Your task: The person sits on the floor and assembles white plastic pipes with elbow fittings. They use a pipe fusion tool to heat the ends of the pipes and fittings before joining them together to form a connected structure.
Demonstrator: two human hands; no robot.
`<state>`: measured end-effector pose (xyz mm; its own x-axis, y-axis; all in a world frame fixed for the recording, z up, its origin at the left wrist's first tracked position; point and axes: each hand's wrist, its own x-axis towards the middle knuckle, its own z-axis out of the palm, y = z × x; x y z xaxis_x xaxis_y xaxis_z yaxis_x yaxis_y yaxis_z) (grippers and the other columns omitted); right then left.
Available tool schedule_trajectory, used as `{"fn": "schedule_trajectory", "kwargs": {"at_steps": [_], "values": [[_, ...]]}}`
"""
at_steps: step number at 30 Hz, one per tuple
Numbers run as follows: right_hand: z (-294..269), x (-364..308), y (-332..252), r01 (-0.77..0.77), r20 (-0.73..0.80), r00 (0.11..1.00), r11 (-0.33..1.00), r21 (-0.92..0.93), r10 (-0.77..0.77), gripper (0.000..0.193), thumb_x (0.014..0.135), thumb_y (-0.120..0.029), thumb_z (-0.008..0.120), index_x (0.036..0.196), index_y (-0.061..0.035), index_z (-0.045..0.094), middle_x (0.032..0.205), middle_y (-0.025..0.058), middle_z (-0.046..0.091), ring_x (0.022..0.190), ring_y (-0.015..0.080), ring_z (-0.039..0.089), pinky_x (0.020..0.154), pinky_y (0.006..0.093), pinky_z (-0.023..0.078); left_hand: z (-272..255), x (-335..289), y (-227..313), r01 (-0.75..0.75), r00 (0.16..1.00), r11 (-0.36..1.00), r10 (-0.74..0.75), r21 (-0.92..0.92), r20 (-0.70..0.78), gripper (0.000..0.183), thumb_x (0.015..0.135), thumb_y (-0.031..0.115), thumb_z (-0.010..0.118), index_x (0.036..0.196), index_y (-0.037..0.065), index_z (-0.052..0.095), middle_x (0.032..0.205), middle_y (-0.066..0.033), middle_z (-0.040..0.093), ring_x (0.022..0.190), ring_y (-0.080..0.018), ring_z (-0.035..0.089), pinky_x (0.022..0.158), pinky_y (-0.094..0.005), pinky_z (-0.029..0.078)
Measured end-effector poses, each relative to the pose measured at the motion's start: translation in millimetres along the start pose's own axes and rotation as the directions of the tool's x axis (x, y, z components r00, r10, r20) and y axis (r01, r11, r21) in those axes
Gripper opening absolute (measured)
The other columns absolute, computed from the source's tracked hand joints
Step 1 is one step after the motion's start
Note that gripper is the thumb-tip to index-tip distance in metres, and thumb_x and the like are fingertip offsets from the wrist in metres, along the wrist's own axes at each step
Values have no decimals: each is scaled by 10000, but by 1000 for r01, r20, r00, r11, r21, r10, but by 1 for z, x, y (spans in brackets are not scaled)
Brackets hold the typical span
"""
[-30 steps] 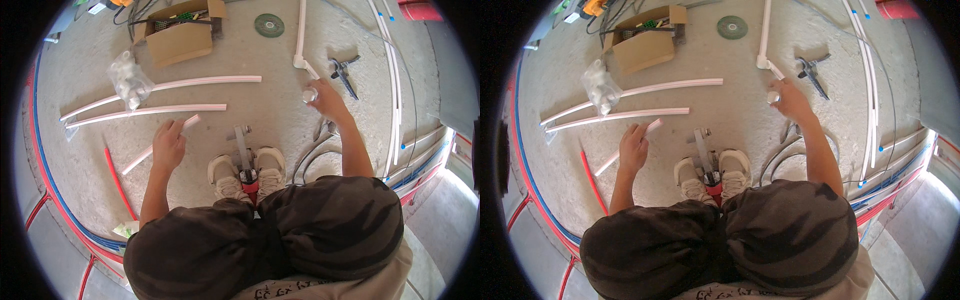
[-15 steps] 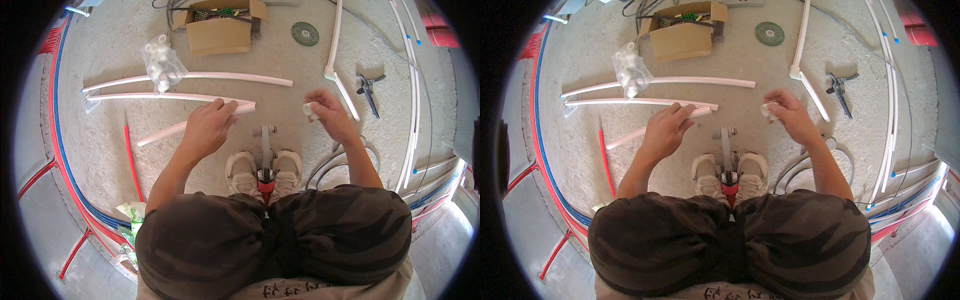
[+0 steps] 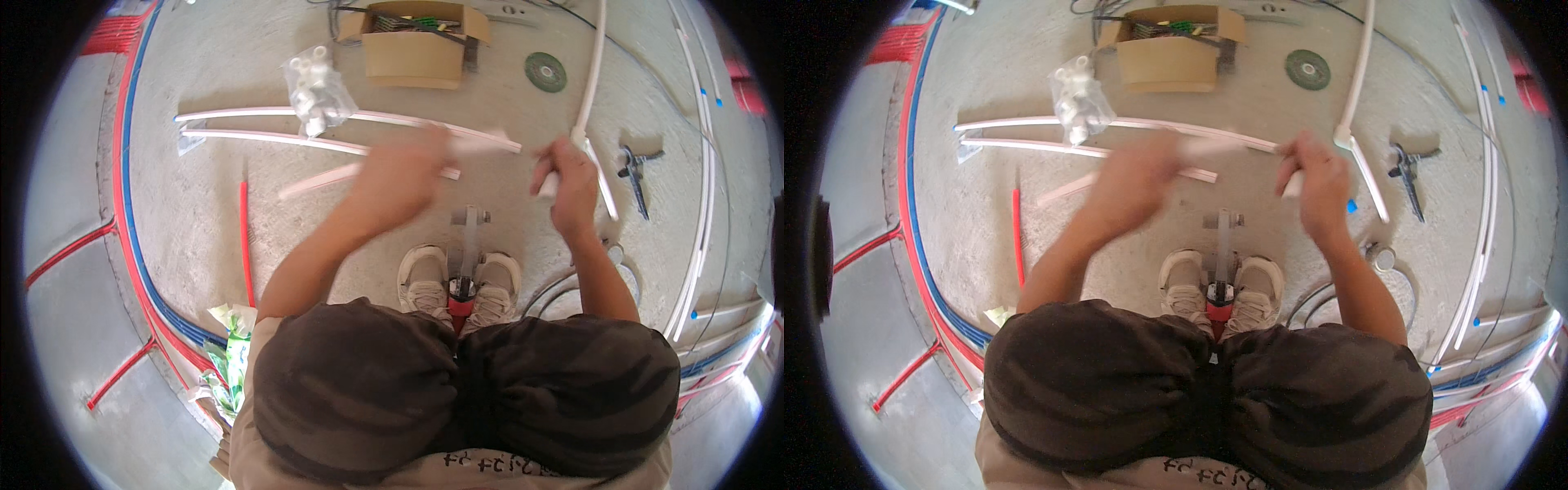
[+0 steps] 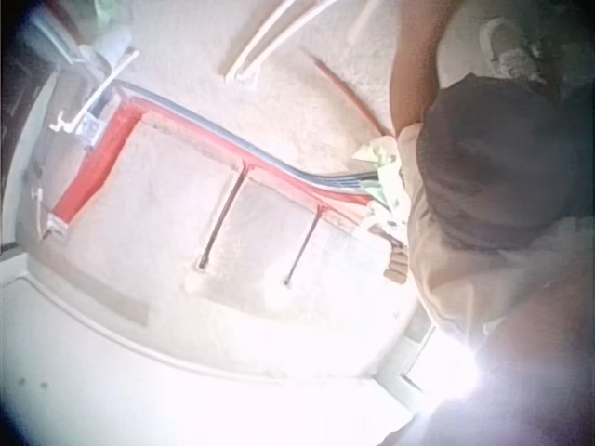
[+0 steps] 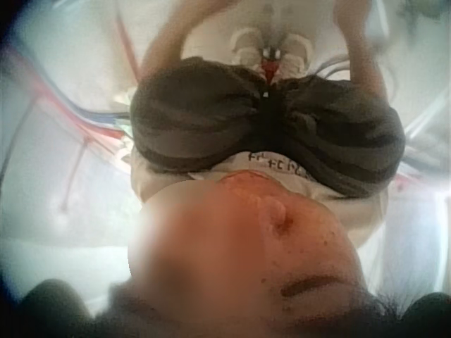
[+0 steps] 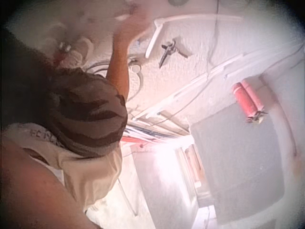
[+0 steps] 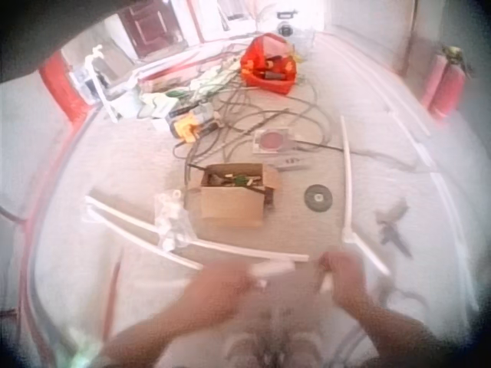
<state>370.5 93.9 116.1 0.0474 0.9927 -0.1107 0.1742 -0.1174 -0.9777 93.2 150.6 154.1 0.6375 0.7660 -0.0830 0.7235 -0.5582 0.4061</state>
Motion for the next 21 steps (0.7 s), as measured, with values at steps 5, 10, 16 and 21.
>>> {"fn": "schedule_trajectory", "kwargs": {"at_steps": [5, 10, 16, 21], "values": [[-16, 7, -7, -127, 3, 992, 979, 162, 129, 269, 1006, -179, 586, 1161, 19, 682, 850, 87, 715, 600, 100, 582, 555, 255, 495, -78, -12, -54, -488, 687, 47, -595, -871, -417, 175, 1070, 148, 517, 998, -11, 531, 973, -131, 593, 931, -252, 609, 1022, -512, 524], [19, 3, -19, -127, 101, 990, 917, 377, 96, 378, 935, -54, 666, 1304, 10, 611, 977, 111, 727, 645, 94, 603, 560, 247, 516, -42, -4, -75, -479, 611, -308, -789, -822, -61, 303, 1075, 175, 503, 1147, -105, 411, 1125, -212, 474, 1080, -348, 560, 1173, -668, 388], [20, 3, -25, -97, 139, 989, 929, 357, 50, 389, 946, -17, 681, 1322, 13, 585, 997, 98, 728, 763, 84, 625, 614, 249, 531, -10, -11, -58, -340, 618, -461, -766, -820, 175, 340, 1044, 58, 545, 1278, -134, 392, 1281, -249, 447, 1223, -391, 523, 1156, -658, 420], [24, 0, -19, -57, 54, 998, 932, 359, 40, 299, 937, -53, 704, 1222, 8, 638, 905, 51, 704, 702, 67, 597, 581, 238, 494, -4, -17, -58, -276, 595, -367, -791, -888, 142, 320, 1026, 52, 579, 1276, -115, 470, 1234, -213, 567, 1184, -358, 595, 1122, -556, 502]]}}
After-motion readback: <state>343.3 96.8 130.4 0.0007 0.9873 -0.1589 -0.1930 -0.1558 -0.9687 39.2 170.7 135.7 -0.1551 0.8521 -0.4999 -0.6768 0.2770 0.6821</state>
